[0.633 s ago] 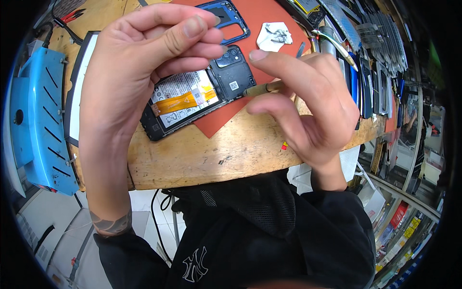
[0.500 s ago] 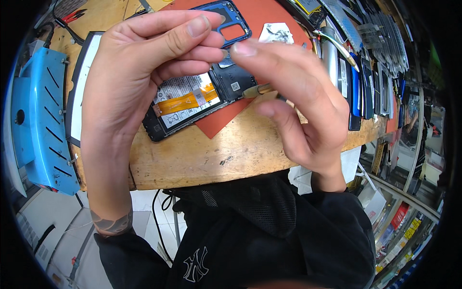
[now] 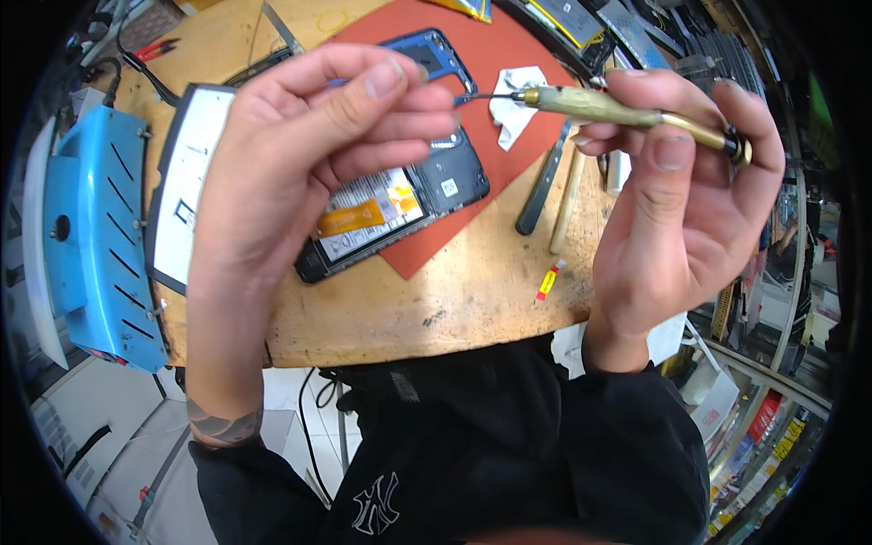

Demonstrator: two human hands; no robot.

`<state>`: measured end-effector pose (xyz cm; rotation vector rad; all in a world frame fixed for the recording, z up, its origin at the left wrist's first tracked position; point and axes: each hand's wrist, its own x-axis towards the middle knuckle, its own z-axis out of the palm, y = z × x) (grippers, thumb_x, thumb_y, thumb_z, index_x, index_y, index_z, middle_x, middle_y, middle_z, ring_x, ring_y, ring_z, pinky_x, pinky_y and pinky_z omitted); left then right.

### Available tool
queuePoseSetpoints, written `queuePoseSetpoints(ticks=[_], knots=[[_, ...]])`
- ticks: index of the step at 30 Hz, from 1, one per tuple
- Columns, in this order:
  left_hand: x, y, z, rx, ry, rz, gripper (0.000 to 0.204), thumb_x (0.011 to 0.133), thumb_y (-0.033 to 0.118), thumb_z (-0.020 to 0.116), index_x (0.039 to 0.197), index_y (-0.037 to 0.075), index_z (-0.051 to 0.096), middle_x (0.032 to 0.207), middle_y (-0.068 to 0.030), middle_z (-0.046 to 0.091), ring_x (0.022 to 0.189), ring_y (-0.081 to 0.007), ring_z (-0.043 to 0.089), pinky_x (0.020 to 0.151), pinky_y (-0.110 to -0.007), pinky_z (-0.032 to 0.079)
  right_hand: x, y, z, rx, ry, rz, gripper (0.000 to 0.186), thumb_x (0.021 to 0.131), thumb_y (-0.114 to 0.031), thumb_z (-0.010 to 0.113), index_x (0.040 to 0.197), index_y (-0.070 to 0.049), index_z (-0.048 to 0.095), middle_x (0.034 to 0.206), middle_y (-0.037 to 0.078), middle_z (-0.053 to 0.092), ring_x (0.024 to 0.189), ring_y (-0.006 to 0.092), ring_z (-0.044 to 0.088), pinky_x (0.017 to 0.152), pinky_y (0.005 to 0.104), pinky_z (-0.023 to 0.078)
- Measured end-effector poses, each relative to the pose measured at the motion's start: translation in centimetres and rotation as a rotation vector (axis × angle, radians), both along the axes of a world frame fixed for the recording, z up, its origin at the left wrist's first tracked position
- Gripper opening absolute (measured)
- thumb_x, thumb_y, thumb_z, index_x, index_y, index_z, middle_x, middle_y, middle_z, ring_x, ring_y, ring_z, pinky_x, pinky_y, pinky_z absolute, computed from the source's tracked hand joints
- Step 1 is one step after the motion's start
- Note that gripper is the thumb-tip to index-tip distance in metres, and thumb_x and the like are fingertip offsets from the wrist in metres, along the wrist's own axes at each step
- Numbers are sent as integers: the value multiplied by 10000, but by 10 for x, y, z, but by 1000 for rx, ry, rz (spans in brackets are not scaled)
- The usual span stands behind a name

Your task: The person removes screws from a smartphone, detaches the old screen, and installs a new screen. They reconnect internal cables, secure the new screen with screws, and test the device by powering it on and interacting with the touchscreen.

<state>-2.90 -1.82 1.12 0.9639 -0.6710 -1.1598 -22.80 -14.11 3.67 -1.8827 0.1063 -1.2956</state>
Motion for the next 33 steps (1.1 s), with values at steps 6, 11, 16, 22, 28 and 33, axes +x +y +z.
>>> queuePoseSetpoints(ticks=[6, 11, 16, 22, 28, 33], knots=[[-5, 0, 1, 1, 92, -65, 267, 1078, 276, 590, 1126, 18, 636, 1038, -168, 763, 905, -215, 782, 765, -286, 657, 8, 8, 1, 12, 11, 1, 279, 1066, -40, 534, 1290, -28, 367, 1141, 301, 691, 842, 269, 718, 751, 353, 610], [-6, 2, 3, -21, 112, -80, 268, 1079, 294, 586, 1097, 29, 618, 987, -157, 760, 857, -203, 779, 728, -283, 648, 6, 5, -3, -8, -3, 54, 272, 1058, -12, 535, 1277, -26, 374, 1120, 297, 696, 863, 273, 724, 751, 348, 614], [-6, 2, 4, -3, 87, -81, 266, 1068, 292, 610, 1074, 26, 627, 959, -155, 763, 830, -198, 776, 711, -276, 639, 5, 1, -2, -62, 36, 45, 277, 1056, -5, 534, 1282, -12, 373, 1102, 301, 698, 910, 276, 730, 803, 366, 614], [-8, 2, 7, 85, -34, -42, 226, 1044, 235, 652, 1058, 10, 663, 968, -169, 770, 805, -189, 769, 717, -284, 635, 5, -2, 0, -181, 56, 1, 285, 1070, -46, 542, 1286, 11, 366, 1082, 314, 709, 918, 278, 738, 890, 348, 584], [-13, 1, 6, 88, -62, -70, 220, 1019, 220, 692, 1067, 5, 678, 960, -170, 774, 800, -186, 767, 725, -287, 632, 3, -1, 1, 7, 101, 112, 271, 1093, -88, 512, 1239, -5, 299, 1048, 353, 712, 888, 302, 758, 848, 322, 590], [-13, 1, 9, 104, -108, -120, 285, 1022, 245, 685, 1146, -10, 661, 1050, -192, 762, 884, -210, 772, 773, -291, 634, 2, 4, 0, 64, 87, 86, 303, 1094, -91, 491, 1279, 11, 273, 1022, 338, 713, 881, 319, 755, 845, 363, 604]])
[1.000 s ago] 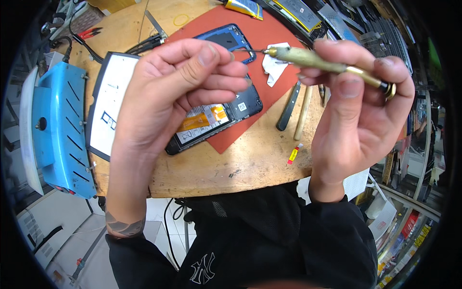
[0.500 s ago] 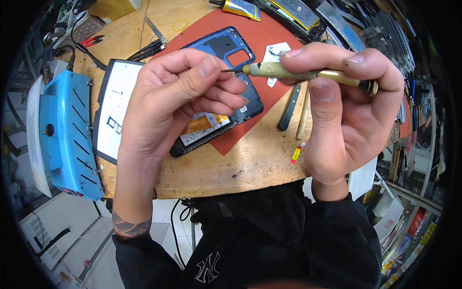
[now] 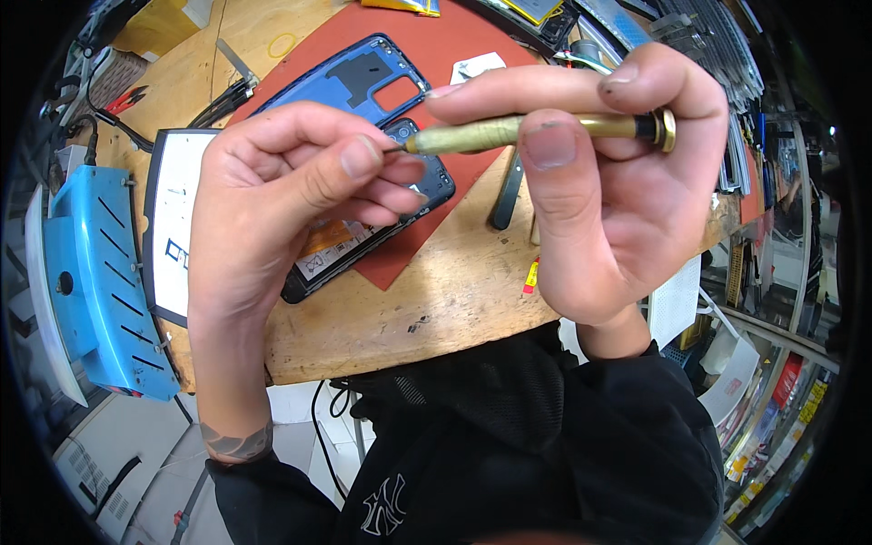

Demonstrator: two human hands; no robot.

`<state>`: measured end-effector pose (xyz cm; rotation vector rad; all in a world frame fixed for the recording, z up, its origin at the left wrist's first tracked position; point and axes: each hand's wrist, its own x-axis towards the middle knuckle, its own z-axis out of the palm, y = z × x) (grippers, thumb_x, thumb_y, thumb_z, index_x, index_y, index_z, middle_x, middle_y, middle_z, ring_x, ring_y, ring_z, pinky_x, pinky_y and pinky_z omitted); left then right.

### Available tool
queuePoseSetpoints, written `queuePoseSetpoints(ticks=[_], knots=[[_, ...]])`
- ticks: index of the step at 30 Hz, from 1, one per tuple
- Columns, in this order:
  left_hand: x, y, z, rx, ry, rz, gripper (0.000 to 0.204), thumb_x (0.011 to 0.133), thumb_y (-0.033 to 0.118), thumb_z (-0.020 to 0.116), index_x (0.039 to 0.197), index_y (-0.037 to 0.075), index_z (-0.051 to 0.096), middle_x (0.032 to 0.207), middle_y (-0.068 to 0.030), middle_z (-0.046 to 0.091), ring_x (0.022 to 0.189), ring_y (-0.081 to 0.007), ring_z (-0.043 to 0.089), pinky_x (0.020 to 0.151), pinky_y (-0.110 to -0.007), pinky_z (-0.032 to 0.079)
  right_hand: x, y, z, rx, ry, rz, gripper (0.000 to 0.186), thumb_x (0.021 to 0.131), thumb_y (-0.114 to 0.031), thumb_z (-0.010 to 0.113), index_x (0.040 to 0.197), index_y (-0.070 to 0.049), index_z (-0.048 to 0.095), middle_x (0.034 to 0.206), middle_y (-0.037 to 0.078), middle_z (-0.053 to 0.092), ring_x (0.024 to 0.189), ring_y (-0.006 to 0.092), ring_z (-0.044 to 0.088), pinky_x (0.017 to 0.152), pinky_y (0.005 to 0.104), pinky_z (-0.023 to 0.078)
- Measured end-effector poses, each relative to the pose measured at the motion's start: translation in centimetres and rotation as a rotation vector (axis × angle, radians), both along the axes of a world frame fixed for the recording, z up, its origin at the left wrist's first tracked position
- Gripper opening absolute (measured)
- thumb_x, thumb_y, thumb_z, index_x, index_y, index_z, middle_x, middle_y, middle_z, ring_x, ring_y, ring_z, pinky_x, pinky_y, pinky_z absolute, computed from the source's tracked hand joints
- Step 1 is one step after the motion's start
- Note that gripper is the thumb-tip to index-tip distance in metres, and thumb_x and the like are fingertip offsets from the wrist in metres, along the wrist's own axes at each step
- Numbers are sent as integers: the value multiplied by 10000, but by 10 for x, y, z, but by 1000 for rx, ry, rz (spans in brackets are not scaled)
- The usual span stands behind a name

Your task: The person removes screws from a smartphone, detaches the old screen, and installs a new screen. They reconnect internal cables, secure the new screen with screws, and test the device by powering it on and interacting with the touchscreen.

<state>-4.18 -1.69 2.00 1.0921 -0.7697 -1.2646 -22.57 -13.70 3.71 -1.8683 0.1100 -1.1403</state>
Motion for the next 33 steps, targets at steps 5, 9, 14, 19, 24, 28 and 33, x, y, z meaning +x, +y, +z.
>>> queuePoseSetpoints(ticks=[5, 9, 14, 19, 24, 28, 33], knots=[[-4, -3, 0, -60, 240, -34, 446, 1065, 187, 570, 1408, -92, 517, 1322, -293, 655, 1200, -302, 698, 998, -333, 589, -25, -4, -6, 75, -95, -129, 458, 1119, -172, 431, 1455, 57, 220, 1009, 269, 711, 850, 282, 718, 885, 400, 580], [-3, -7, -4, -63, 198, 89, 520, 1065, 109, 503, 1500, -144, 369, 1431, -361, 541, 1356, -382, 570, 1142, -383, 501, -31, -11, -28, -74, 62, -154, 465, 1107, -127, 452, 1479, 70, 254, 988, 221, 701, 827, 223, 700, 834, 336, 563], [5, -7, -6, -70, 108, 78, 452, 1081, 60, 473, 1475, -147, 393, 1422, -366, 542, 1336, -370, 586, 1100, -341, 542, -29, -10, -45, -193, 213, -223, 397, 1046, -27, 579, 1378, 113, 413, 1038, 168, 657, 832, 166, 712, 661, 239, 576], [8, -5, -6, 13, 67, 139, 424, 1116, 135, 433, 1436, -141, 445, 1397, -351, 571, 1309, -367, 611, 1082, -350, 559, -28, -10, -46, -179, 224, -152, 372, 1030, 12, 590, 1356, 106, 439, 970, 144, 669, 807, 160, 709, 650, 244, 584], [12, -4, -8, -47, 358, 145, 532, 1147, 272, 341, 1491, -130, 386, 1453, -366, 513, 1368, -393, 553, 1151, -413, 497, -21, -10, -44, -280, 258, -131, 376, 1045, -7, 566, 1384, 66, 420, 958, 166, 701, 815, 168, 702, 713, 264, 558], [15, -3, -10, -105, 435, 118, 536, 1124, 194, 382, 1530, -147, 300, 1505, -405, 423, 1430, -439, 468, 1200, -457, 437, -26, -7, -26, -332, 446, -45, 428, 996, 53, 588, 1399, 40, 445, 1046, 189, 729, 937, 223, 734, 828, 307, 570], [22, -1, -2, -148, 233, 196, 616, 1001, -61, 462, 1545, -161, 191, 1524, -456, 339, 1422, -520, 432, 1214, -493, 414, -25, -14, -4, -429, 528, 49, 505, 852, 113, 706, 1331, 15, 581, 1192, 161, 741, 1034, 268, 748, 877, 347, 588]])
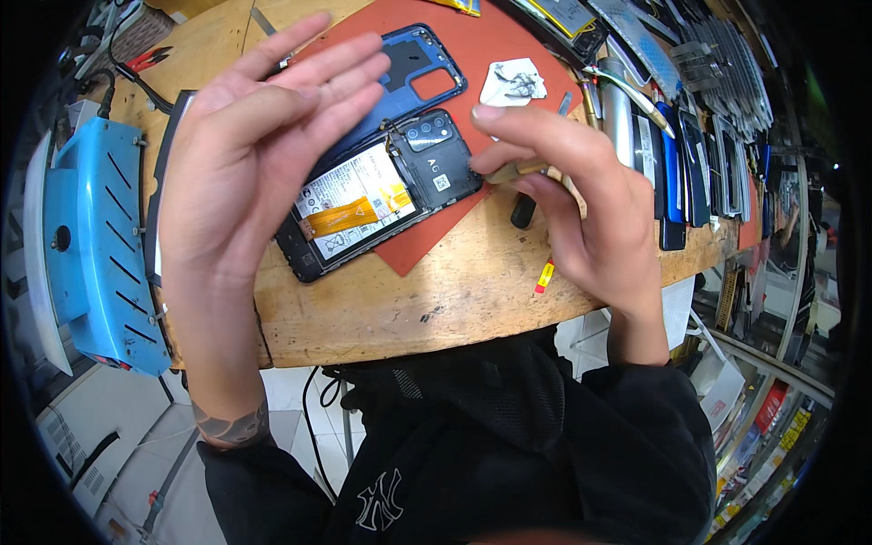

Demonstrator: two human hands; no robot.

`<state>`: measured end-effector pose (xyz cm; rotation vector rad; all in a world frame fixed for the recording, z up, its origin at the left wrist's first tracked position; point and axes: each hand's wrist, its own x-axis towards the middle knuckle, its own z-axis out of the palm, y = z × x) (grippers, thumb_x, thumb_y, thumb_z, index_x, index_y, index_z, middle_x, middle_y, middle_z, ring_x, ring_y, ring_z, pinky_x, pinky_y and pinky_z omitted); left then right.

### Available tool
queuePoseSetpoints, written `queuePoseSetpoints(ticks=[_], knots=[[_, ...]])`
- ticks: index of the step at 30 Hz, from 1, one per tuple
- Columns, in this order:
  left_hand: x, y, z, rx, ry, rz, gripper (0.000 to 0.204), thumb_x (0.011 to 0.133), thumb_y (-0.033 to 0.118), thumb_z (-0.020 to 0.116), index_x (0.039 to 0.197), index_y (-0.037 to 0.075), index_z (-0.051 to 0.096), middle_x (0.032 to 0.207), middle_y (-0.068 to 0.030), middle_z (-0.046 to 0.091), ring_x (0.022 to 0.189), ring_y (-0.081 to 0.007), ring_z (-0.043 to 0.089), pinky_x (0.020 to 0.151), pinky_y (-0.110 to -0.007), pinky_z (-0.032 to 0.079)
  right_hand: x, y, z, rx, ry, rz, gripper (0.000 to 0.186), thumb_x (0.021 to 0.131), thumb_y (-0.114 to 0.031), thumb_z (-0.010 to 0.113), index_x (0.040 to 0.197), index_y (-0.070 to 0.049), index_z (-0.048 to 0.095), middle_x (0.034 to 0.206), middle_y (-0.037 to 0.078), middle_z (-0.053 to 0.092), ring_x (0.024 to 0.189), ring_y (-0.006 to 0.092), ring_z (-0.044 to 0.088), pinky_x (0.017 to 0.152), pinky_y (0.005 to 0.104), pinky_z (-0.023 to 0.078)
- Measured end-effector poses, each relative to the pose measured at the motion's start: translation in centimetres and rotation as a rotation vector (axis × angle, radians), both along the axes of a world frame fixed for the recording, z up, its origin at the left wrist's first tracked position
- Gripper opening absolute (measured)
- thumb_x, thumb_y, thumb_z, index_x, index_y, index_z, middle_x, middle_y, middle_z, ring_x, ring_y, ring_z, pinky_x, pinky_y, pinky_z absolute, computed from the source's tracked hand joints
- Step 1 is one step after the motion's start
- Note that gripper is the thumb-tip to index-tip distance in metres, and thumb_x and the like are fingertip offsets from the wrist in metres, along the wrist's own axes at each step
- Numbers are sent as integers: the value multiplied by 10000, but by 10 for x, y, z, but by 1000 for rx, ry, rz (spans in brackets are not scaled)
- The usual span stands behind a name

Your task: The person removes screws from a smartphone, detaches the old screen, and installs a new screen. They reconnect internal cables, secure the new screen with screws, and test the device by powering it on and interacting with the touchscreen.

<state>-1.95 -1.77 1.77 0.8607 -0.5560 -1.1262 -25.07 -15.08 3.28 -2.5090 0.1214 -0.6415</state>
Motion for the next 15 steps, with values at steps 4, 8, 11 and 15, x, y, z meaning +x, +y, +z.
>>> queuePoseSetpoints(ticks=[4, 8, 11, 15], knots=[[8, 2, 5, 6, -36, 63, 593, 998, -115, 468, 1527, -149, 204, 1534, -444, 334, 1437, -503, 414, 1216, -467, 420, 6, -4, 4, -159, 17, -126, 506, 807, 20, 792, 1291, 34, 645, 1229, 117, 743, 969, 259, 752, 857, 326, 583], [12, 3, 1, 13, -25, 74, 459, 1025, -76, 492, 1453, -139, 337, 1504, -426, 397, 1410, -483, 461, 1168, -438, 483, 6, -5, 5, 41, -105, -22, 536, 827, -49, 800, 1334, 41, 653, 1226, 155, 738, 863, 246, 745, 823, 304, 575], [13, 3, -3, 32, -37, 72, 337, 1042, -27, 526, 1363, -108, 467, 1442, -392, 498, 1336, -432, 560, 1080, -386, 562, 2, -5, 10, -74, -37, -108, 483, 830, -1, 760, 1304, 49, 684, 1173, 175, 746, 829, 235, 735, 809, 299, 565], [8, 5, -2, 27, -52, 31, 246, 1054, 131, 615, 1241, -29, 606, 1230, -269, 704, 1072, -269, 752, 832, -268, 666, 3, -4, 10, -193, -107, -158, 478, 800, -34, 793, 1264, 46, 712, 1079, 153, 764, 806, 204, 719, 757, 289, 552]])
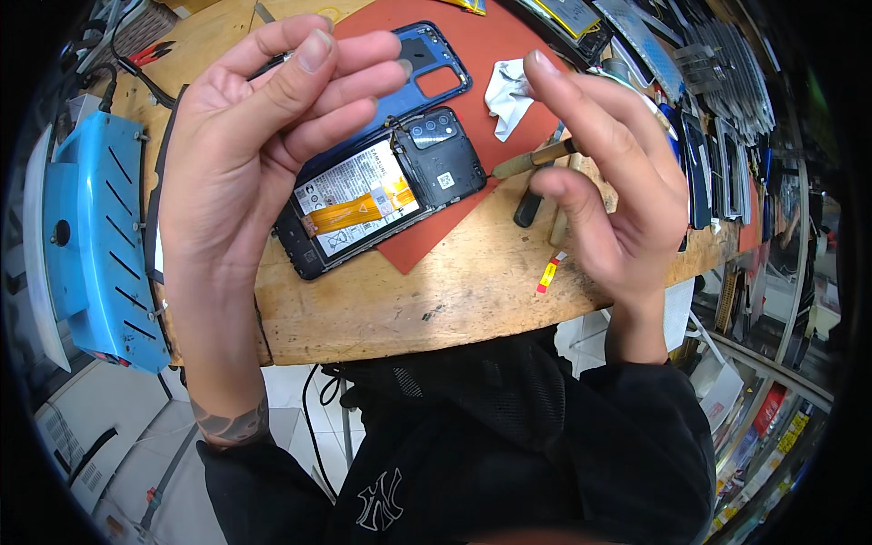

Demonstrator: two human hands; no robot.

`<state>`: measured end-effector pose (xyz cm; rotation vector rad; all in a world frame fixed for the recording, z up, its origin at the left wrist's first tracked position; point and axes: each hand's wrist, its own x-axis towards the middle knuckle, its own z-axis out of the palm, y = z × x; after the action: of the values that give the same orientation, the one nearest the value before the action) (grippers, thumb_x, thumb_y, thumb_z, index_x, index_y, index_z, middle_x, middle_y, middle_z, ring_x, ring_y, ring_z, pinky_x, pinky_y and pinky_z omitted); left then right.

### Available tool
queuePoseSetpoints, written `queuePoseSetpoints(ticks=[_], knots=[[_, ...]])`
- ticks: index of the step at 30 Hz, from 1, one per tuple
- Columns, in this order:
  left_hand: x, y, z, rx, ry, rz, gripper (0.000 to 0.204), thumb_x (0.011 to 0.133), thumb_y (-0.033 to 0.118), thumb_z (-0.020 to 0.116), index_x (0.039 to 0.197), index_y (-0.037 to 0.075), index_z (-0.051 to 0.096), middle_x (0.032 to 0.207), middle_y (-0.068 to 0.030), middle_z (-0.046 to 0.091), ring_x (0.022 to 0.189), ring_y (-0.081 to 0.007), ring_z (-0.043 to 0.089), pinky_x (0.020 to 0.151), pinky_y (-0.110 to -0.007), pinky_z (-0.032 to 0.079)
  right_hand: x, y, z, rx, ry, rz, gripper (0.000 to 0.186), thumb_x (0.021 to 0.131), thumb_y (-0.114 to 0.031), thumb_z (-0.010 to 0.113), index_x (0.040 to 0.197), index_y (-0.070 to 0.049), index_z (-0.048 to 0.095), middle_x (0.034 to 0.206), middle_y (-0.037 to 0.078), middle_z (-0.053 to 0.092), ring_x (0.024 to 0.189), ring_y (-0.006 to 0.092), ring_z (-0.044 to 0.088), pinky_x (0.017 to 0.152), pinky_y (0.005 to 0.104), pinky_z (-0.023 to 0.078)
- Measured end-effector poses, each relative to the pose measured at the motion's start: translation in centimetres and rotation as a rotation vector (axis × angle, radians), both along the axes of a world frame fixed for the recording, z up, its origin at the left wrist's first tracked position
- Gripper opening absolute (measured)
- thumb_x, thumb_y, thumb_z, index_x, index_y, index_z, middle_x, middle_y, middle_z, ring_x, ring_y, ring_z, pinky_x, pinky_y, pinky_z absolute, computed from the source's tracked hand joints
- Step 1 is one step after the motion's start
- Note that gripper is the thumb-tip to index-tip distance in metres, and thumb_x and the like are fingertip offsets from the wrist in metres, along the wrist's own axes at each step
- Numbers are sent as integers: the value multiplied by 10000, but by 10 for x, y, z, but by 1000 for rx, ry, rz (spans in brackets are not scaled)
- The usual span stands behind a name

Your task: The person removes screws from a smartphone, detaches the old screen, and installs a new screen. They reconnect internal cables, secure the new screen with screws, and test the device by powering it on and interacting with the touchscreen.

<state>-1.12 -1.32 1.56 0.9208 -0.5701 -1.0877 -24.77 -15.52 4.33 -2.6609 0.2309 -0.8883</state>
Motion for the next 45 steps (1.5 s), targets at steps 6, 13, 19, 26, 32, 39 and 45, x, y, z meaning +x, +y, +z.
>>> queuePoseSetpoints(ticks=[6, 13, 19, 26, 32, 39, 45], knots=[[-11, -1, -1, 150, -96, -25, 324, 1010, 336, 680, 1089, 22, 671, 859, -81, 763, 663, -92, 733, 566, -162, 585, 1, 1, 1, 8, 58, -8, 517, 770, -165, 846, 1234, 30, 728, 1120, 139, 750, 892, 223, 722, 774, 314, 553], [-21, -4, 2, 233, -120, 33, 283, 979, 164, 737, 1176, -37, 709, 987, -150, 775, 805, -142, 767, 696, -205, 629, 5, 9, -8, 241, 34, 2, 369, 893, 100, 703, 1250, 53, 623, 1120, 158, 719, 923, 204, 752, 794, 286, 608], [-24, -7, 4, 165, -126, 15, 282, 966, 64, 704, 1226, -45, 686, 1106, -183, 763, 972, -191, 770, 865, -251, 636, 12, 4, -3, 520, -377, 76, 230, 1031, 40, 571, 1201, -11, 425, 1088, 249, 713, 940, 234, 737, 805, 322, 619], [-30, -7, 2, 89, -114, 20, 247, 1012, 112, 670, 1211, -35, 685, 1072, -180, 769, 941, -196, 778, 817, -261, 646, 30, 4, -3, 420, -455, 149, 225, 1051, 32, 533, 1207, -28, 383, 1117, 306, 697, 946, 283, 742, 815, 355, 630], [-35, -7, 0, 127, -207, -54, 249, 1032, 154, 657, 1193, -32, 694, 1036, -166, 774, 887, -199, 784, 774, -268, 650, 28, 13, -3, 638, -506, 235, 235, 1050, 24, 539, 1209, -31, 375, 1116, 302, 694, 930, 283, 741, 814, 355, 629], [-34, -6, 0, 112, -216, -49, 244, 1027, 167, 668, 1179, -21, 701, 993, -160, 777, 865, -192, 784, 761, -258, 645, 30, 7, -4, 481, -464, 258, 254, 1050, 17, 542, 1218, -42, 361, 1114, 302, 692, 930, 286, 740, 812, 352, 629], [-36, -5, 0, 124, -219, -62, 232, 1020, 173, 682, 1155, -13, 709, 981, -155, 779, 845, -182, 782, 755, -255, 643, 28, 8, -7, 467, -405, 214, 270, 1050, -12, 566, 1228, -30, 364, 1083, 290, 699, 951, 282, 734, 865, 361, 618]])
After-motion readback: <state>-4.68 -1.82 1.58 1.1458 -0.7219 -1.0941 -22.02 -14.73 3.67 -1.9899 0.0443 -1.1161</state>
